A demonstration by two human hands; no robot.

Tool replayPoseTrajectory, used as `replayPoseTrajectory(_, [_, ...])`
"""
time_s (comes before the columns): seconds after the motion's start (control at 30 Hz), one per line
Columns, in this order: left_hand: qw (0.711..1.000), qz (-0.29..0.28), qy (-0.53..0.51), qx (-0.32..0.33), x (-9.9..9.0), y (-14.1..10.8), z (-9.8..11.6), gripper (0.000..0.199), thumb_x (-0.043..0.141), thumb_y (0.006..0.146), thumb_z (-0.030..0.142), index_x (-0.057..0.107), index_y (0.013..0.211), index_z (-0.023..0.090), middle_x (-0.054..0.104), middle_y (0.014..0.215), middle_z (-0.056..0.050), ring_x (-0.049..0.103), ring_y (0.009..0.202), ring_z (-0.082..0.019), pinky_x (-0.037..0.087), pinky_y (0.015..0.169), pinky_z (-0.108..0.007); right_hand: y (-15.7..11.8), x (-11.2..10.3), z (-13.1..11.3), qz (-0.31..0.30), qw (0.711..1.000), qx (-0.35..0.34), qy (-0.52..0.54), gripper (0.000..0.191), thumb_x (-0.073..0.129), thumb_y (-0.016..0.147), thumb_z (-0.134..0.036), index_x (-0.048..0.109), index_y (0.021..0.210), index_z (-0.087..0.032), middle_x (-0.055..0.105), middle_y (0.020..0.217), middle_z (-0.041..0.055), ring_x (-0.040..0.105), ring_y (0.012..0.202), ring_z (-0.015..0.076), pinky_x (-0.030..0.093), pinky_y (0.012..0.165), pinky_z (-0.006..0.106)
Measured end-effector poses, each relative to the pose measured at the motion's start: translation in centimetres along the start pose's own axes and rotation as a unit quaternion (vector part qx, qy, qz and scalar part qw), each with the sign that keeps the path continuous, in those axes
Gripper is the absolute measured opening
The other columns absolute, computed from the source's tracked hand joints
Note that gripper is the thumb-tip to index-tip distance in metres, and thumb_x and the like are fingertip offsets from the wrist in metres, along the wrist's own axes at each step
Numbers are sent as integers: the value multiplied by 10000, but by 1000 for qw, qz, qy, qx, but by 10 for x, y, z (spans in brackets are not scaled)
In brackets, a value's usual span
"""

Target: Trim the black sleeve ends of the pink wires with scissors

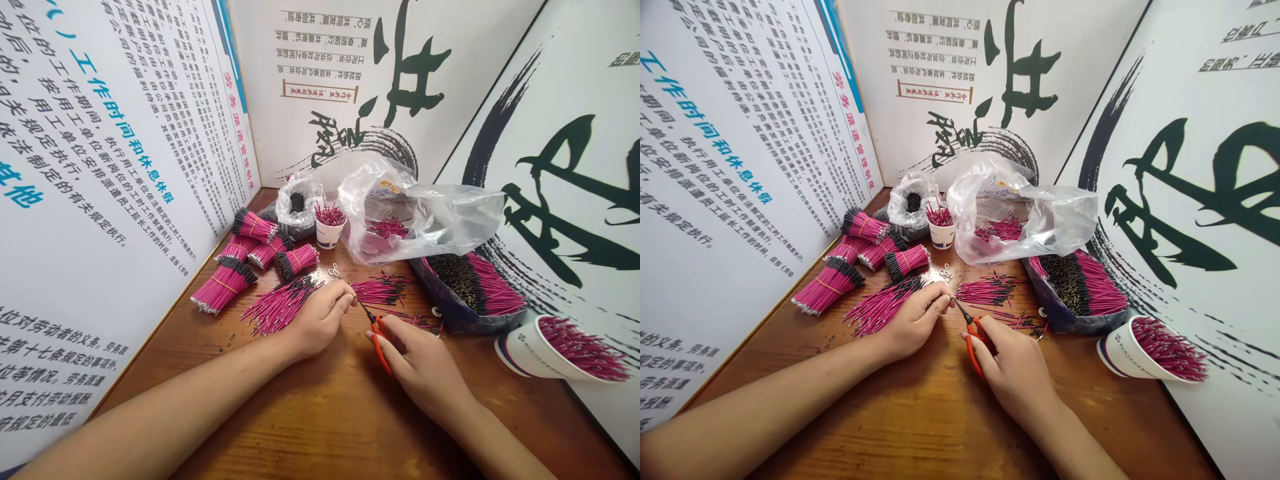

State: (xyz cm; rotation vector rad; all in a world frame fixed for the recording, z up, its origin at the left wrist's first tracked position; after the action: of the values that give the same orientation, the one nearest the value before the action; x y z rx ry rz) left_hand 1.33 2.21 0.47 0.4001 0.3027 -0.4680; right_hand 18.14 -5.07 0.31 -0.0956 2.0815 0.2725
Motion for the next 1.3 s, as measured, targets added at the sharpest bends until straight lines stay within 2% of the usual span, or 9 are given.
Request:
replayPoseTrajectory(0.23, [1000, -1, -8, 3, 0, 0, 0, 244, 385, 977, 290, 529, 816, 176, 561, 786, -24, 515, 770, -164, 422, 773, -282, 0, 1, 0, -19, 999, 26, 15, 291, 458, 984, -414, 456, 757, -232, 594, 664, -20, 522, 593, 151, 348, 575, 251])
replayPoseTrajectory(0.63, [1000, -4, 0, 16, 0, 0, -1, 263, 377, 985, 297, 535, 812, 177, 578, 808, -29, 520, 773, -162, 422, 783, -279, 0, 0, -2, -15, 1000, 5, 18, 280, 465, 983, -394, 493, 757, -230, 613, 659, -13, 539, 591, 152, 372, 571, 245])
replayPoseTrajectory(0.77, [1000, -4, -4, 18, 0, 0, 0, 258, 379, 985, 281, 529, 806, 173, 568, 797, -26, 518, 779, -161, 417, 786, -282, 0, 0, 0, -18, 1000, 12, 5, 261, 452, 985, -378, 497, 776, -229, 638, 699, -4, 569, 616, 160, 369, 582, 251])
replayPoseTrajectory(0.93, [1000, -3, -9, 12, 0, 0, -1, 267, 365, 993, 290, 518, 807, 174, 554, 785, -20, 516, 784, -161, 414, 780, -284, 0, 1, 2, -20, 999, 30, 12, 278, 456, 982, -413, 478, 773, -232, 599, 666, -14, 534, 594, 158, 356, 582, 255])
replayPoseTrajectory(1.3, [1000, -10, -7, 22, 0, 0, -1, 275, 361, 995, 290, 516, 801, 173, 538, 774, -17, 501, 770, -158, 399, 768, -282, -1, 0, -1, -40, 998, 27, 34, 303, 433, 988, -430, 471, 765, -228, 591, 683, -9, 530, 625, 163, 354, 606, 257])
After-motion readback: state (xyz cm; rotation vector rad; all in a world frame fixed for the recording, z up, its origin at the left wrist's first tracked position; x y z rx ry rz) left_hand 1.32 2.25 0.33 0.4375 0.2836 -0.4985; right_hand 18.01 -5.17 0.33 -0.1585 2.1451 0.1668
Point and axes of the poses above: each hand's wrist, its own y-axis towards the middle knuckle, its own x-axis out of the palm, z = x × y, the point moved 3 cm from there along y, towards the middle knuckle
